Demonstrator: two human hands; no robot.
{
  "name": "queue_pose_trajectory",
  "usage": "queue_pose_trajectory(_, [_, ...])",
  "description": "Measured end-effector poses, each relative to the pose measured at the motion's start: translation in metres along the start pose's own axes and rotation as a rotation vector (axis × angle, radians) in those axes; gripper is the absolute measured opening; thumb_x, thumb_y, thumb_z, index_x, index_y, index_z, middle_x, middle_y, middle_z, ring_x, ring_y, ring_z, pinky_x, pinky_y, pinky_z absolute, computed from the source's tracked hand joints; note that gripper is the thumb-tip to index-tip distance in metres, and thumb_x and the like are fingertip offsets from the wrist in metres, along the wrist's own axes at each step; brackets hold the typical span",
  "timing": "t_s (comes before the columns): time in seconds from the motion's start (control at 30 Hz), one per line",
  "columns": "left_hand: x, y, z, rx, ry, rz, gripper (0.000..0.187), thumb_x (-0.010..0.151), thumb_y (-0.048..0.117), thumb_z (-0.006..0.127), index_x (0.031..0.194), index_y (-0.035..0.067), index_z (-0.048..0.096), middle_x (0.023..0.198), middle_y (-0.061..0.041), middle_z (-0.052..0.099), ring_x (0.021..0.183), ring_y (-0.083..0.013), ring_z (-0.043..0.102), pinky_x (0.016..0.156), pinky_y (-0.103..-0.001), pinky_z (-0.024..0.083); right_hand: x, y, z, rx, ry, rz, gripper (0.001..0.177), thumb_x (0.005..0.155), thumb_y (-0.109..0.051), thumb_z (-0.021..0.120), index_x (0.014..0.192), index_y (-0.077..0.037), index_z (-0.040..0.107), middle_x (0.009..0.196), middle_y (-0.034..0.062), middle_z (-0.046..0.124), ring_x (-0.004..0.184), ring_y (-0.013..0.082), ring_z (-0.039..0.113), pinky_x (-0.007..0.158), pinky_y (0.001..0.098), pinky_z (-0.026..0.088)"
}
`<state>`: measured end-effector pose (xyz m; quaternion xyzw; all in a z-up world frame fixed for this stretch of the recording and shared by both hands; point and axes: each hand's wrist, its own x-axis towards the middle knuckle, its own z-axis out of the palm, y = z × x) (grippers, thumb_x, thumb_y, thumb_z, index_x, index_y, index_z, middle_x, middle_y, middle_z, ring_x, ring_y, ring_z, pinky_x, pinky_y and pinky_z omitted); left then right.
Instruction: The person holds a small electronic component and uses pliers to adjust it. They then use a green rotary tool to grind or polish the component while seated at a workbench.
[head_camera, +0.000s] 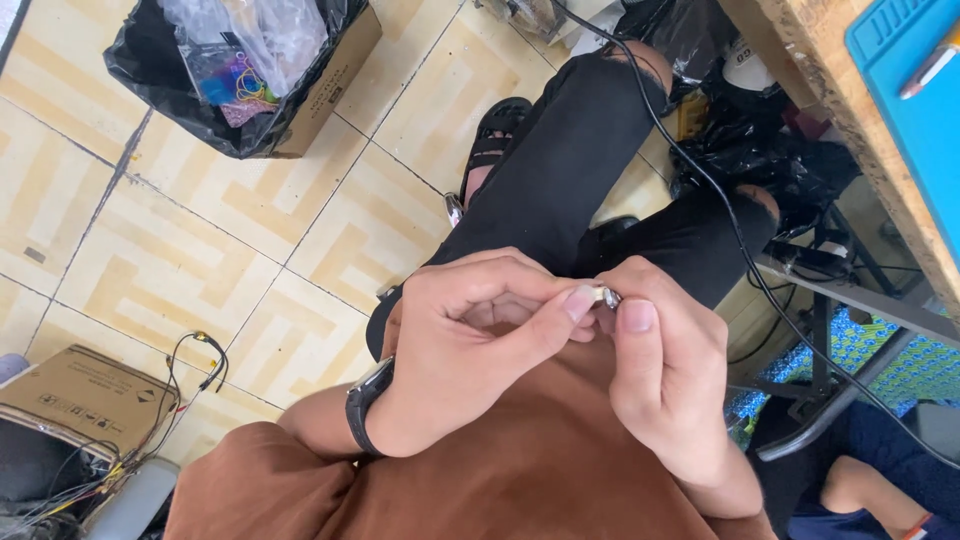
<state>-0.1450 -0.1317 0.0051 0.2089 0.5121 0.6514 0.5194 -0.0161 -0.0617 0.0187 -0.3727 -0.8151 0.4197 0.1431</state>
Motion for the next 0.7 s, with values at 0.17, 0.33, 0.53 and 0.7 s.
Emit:
queue_pose_trajectory(0.17, [-0.001,-0.001,0.000,0.014,0.014,0.022,0.006,0.083,0.005,0.066,0.087,0.001,0.067,0.080,-0.013,0.067,0.067,-0.0159,0.070,0.066,-0.021,0.063,0.000,0.002,0.001,0.008,0.001,-0.017,0.039,0.098,-0.020,0.027,0.086,0.002,0.057,0.070,0.0073,0.052,0.059,0.0149,0.045,0.055,0.0261,0.037])
queue_pose_trajectory(0.33, [-0.004,-0.001,-0.002,-0.019,0.039,0.011,0.006,0.083,0.003,0.065,0.087,-0.001,0.067,0.081,-0.013,0.065,0.068,-0.0178,0.070,0.068,-0.023,0.064,0.001,0.005,0.006,0.009,0.002,-0.058,0.039,0.099,-0.020,0.027,0.086,0.003,0.056,0.071,0.0087,0.051,0.060,0.0164,0.045,0.056,0.0273,0.036])
queue_pose_trajectory(0.53, [-0.011,-0.006,-0.012,-0.048,0.156,0.021,0.005,0.082,0.002,0.066,0.081,-0.003,0.066,0.077,-0.014,0.065,0.067,-0.0195,0.070,0.067,-0.024,0.064,0.006,0.011,0.023,0.025,-0.016,-0.147,0.038,0.098,-0.015,0.028,0.085,0.005,0.057,0.067,0.0098,0.050,0.058,0.0175,0.044,0.054,0.0285,0.036])
queue_pose_trajectory(0.7, [-0.022,-0.018,-0.031,-0.056,0.265,0.052,0.003,0.083,0.001,0.065,0.081,-0.002,0.065,0.077,-0.013,0.066,0.067,-0.0198,0.070,0.067,-0.025,0.063,0.016,0.007,0.045,0.053,-0.092,-0.225,0.035,0.098,-0.012,0.030,0.086,0.005,0.058,0.073,0.0109,0.057,0.062,0.0190,0.052,0.057,0.0285,0.041])
